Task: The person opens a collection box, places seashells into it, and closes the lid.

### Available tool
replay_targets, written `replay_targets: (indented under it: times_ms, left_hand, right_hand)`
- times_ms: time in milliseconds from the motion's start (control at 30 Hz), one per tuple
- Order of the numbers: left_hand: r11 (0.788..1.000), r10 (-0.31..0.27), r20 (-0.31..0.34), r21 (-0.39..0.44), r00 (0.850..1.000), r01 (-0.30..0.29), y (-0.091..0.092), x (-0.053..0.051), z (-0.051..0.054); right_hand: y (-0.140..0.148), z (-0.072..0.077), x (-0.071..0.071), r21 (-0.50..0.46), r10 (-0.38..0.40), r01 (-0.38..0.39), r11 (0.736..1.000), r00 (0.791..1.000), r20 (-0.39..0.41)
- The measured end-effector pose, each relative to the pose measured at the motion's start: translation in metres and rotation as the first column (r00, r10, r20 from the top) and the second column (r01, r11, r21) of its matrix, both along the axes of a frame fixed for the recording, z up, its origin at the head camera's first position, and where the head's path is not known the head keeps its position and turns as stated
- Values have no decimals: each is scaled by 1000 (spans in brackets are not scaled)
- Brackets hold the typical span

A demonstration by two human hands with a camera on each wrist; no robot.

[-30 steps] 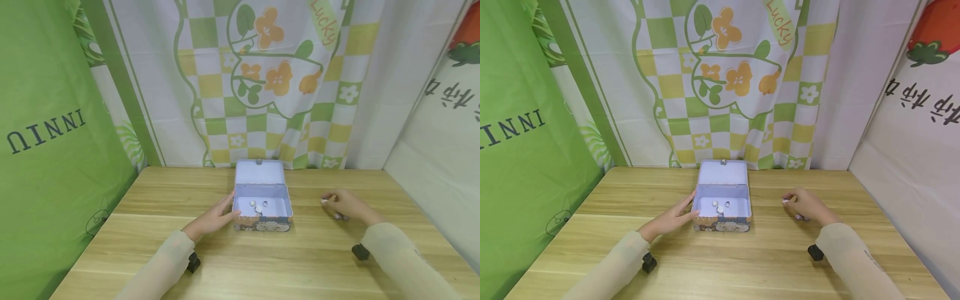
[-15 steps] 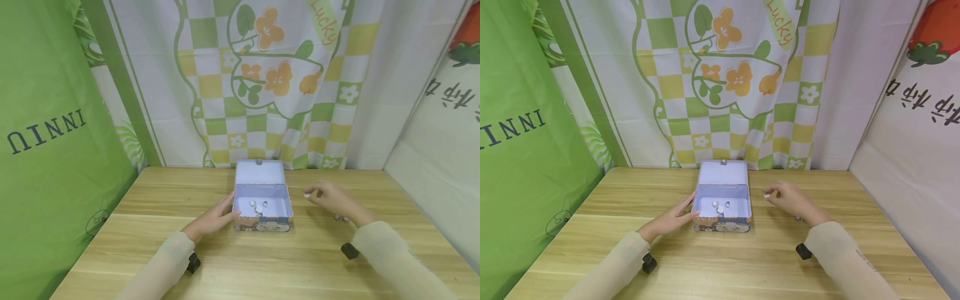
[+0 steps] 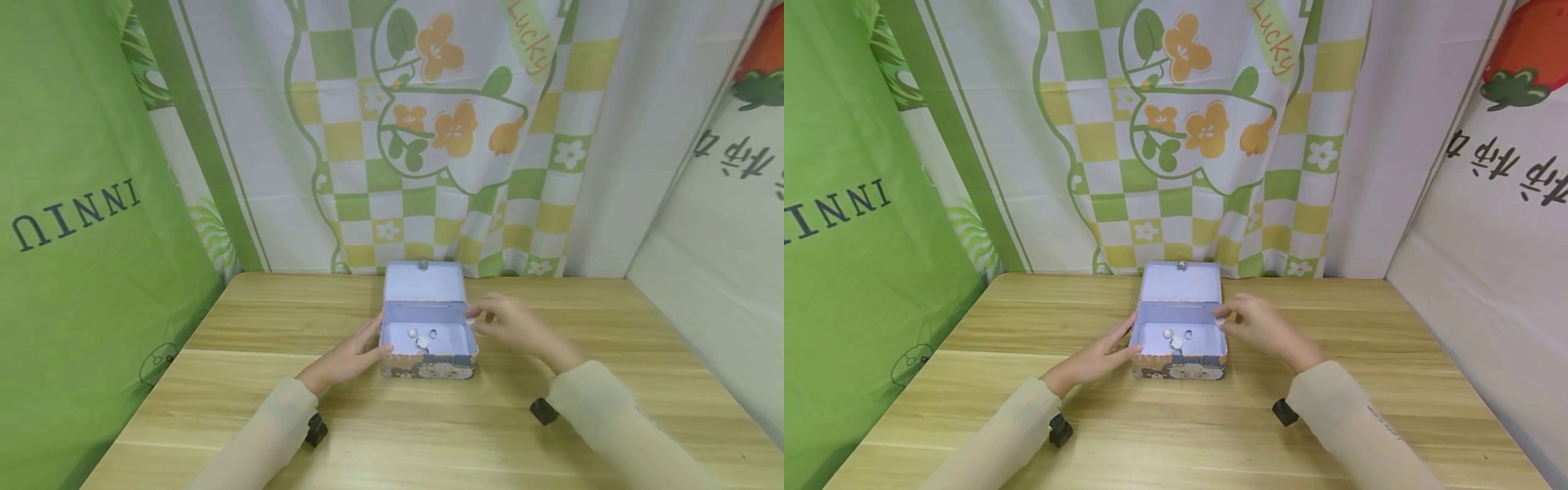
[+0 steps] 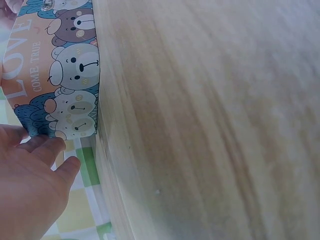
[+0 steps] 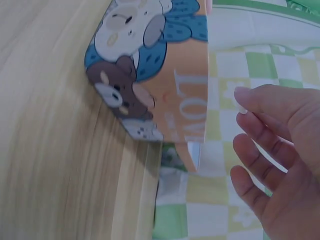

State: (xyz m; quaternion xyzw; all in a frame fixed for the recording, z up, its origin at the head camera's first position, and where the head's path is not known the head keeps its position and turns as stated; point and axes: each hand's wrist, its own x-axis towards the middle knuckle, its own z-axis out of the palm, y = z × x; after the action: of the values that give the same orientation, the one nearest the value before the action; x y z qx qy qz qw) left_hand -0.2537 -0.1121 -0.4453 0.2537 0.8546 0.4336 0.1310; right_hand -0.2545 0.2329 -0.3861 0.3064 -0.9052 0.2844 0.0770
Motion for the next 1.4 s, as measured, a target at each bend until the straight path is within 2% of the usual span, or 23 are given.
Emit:
replay_targets:
  times_ms: [267, 667, 900, 1200, 1400]
  left_hand:
    - [1000, 7, 2, -1, 1000, -7, 0, 1, 1]
    - [1000, 1, -40, -17, 999, -2, 0, -1, -2]
    - [1000, -5, -57, -19, 998, 4, 0, -2, -2]
    - [1000, -8, -48, -16, 999, 8, 0, -2, -2]
    - [1000, -7, -39, -8, 999, 7, 0, -1, -1]
  right_hand:
    - [-22, -5, -3, -19, 17, -16, 1000, 999, 36]
    - [-41, -16, -12, 16, 74, -73, 997, 997, -9]
    - [-47, -23, -16, 45, 94, -92, 995, 994, -48]
    - [-50, -28, -18, 61, 80, -79, 995, 997, -10]
    - [-48, -29, -17, 56, 89, -88, 995, 996, -21]
